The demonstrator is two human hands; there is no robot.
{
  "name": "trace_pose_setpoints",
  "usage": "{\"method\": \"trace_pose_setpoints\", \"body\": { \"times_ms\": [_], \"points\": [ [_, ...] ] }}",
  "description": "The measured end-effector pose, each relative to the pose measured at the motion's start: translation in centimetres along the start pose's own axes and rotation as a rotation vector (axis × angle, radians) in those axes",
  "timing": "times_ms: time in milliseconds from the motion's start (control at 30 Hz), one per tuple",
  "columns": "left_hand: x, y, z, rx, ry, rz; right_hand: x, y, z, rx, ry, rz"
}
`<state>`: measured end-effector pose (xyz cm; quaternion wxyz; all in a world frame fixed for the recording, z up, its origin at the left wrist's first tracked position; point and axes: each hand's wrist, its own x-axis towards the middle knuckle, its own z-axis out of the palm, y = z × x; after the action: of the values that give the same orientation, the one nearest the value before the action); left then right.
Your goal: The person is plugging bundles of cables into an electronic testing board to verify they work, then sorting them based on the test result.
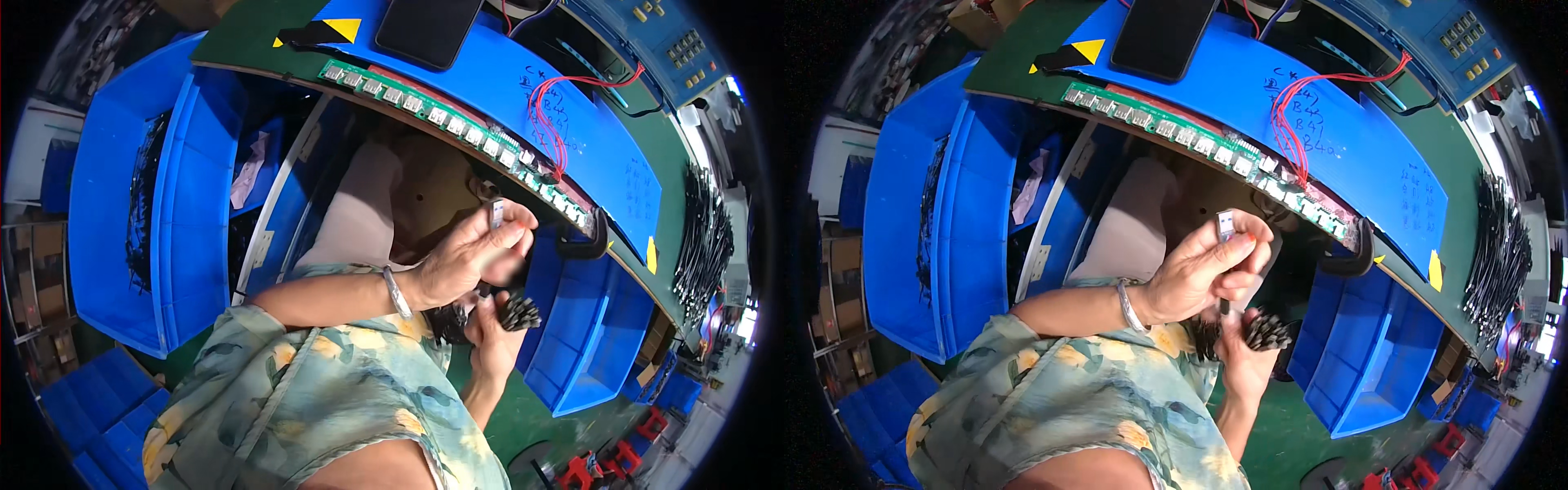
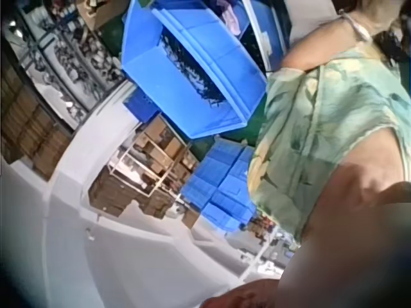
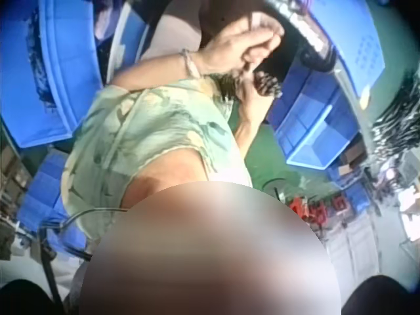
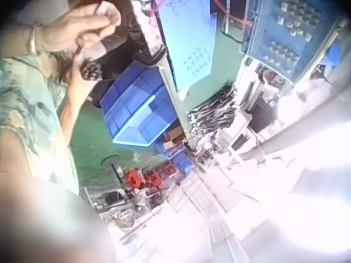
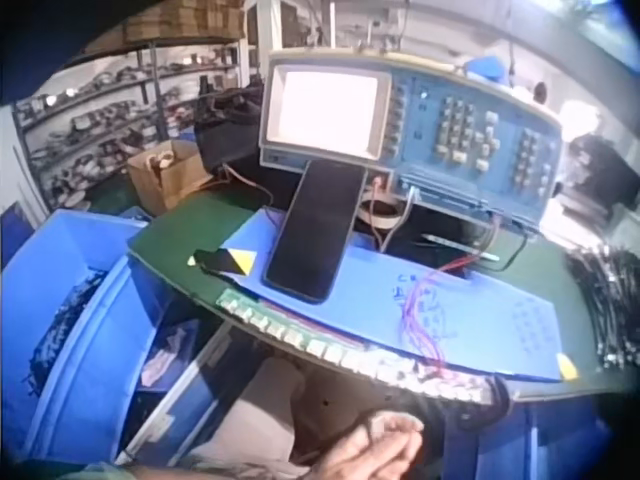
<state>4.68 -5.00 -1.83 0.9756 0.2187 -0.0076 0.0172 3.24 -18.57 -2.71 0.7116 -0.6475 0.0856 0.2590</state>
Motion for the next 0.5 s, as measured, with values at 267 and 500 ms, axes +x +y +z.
{"method": "trace_pose_setpoints", "body": {
  "times_ms": [267, 500],
  "points": [
    [-1.7, 0.8, 0.3, -0.099, 0.007, -0.243, 2.0, -0.2, -1.4, 0.326, 0.166, -0.23],
    [-4.5, 1.7, -3.2, -0.048, 0.336, -0.31, 3.0, -1.0, -3.1, 0.428, 0.287, -0.494]
  ]
}}
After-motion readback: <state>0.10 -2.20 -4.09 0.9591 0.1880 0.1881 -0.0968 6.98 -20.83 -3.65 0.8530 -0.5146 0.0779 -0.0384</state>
